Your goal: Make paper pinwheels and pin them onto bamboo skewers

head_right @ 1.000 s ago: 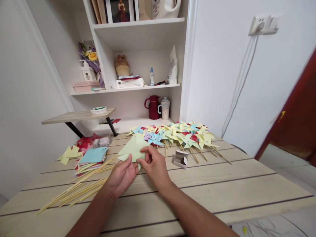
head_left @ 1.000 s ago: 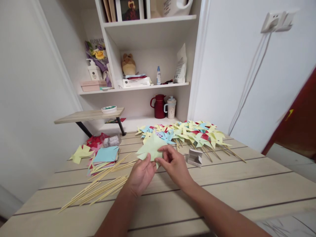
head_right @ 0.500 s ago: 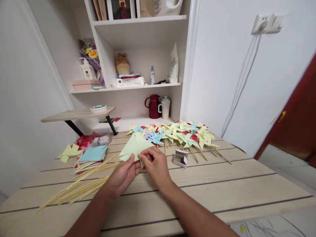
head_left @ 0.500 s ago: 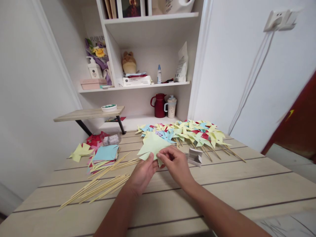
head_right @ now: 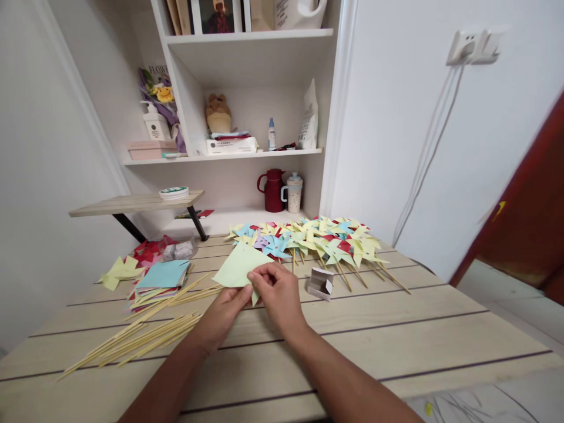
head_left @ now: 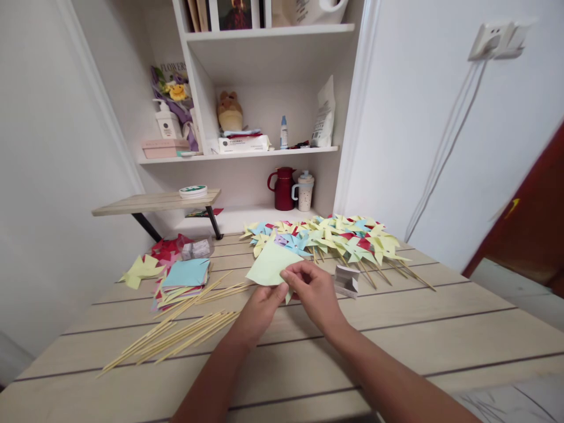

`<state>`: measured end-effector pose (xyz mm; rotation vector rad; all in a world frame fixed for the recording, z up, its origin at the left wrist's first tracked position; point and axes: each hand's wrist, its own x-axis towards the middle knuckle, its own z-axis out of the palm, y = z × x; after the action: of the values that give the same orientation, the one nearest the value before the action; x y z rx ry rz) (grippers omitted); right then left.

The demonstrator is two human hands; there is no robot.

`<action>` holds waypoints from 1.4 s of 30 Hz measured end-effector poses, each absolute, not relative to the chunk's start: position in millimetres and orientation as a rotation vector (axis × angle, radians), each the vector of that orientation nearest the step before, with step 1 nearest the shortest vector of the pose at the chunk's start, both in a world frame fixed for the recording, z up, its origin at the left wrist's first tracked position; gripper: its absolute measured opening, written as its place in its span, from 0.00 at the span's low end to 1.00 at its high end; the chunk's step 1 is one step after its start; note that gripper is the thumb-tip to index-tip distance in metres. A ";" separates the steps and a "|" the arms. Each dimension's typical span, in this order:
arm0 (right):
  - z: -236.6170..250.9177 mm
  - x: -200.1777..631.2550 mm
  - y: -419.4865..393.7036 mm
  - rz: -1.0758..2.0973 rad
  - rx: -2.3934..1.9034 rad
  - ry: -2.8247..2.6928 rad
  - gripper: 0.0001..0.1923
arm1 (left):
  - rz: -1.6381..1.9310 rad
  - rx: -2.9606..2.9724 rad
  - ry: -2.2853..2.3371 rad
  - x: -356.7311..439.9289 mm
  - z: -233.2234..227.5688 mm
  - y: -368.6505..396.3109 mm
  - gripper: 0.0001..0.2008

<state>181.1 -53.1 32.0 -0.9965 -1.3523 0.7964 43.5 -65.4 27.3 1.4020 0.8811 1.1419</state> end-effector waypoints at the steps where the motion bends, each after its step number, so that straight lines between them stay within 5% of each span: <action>1: 32.4 181.1 -53.4 0.795 -1.004 -1.350 0.11 | 1.139 1.406 0.938 43.6 27.9 -66.1 0.22; 9: 35.7 180.8 -57.5 0.806 -0.991 -1.370 0.13 | 1.227 1.361 0.843 45.7 29.7 -65.9 0.19; 15: 47.3 206.7 -48.4 0.445 -1.000 -1.303 0.16 | 1.113 1.441 0.788 43.2 28.3 -65.0 0.18; 19: 53.8 222.6 -41.8 0.995 -0.914 -1.294 0.30 | 0.968 1.544 0.819 39.1 18.6 -62.4 0.19; 23: 51.2 222.2 -43.2 1.459 -0.818 -1.344 0.22 | 0.881 1.593 0.838 37.9 17.0 -62.4 0.20; 30: 47.1 215.2 -37.5 1.408 -0.840 -1.060 0.20 | 1.232 1.624 0.984 34.9 26.8 -61.1 0.14; 35: 46.4 214.9 -33.3 1.461 -0.804 -0.962 0.20 | 1.664 1.697 1.026 29.0 22.5 -53.9 0.21; 39: 44.3 210.8 -35.7 1.492 -0.796 -1.002 0.21 | 1.658 1.737 0.987 28.1 23.4 -54.5 0.27; 42: 44.5 207.6 -38.9 1.522 -0.791 -1.032 0.22 | 1.604 1.851 1.006 27.8 28.3 -57.8 0.21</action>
<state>207.6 -38.9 44.5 -0.7908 -1.0318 1.5222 27.8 -57.8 28.3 1.8511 1.0057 1.6044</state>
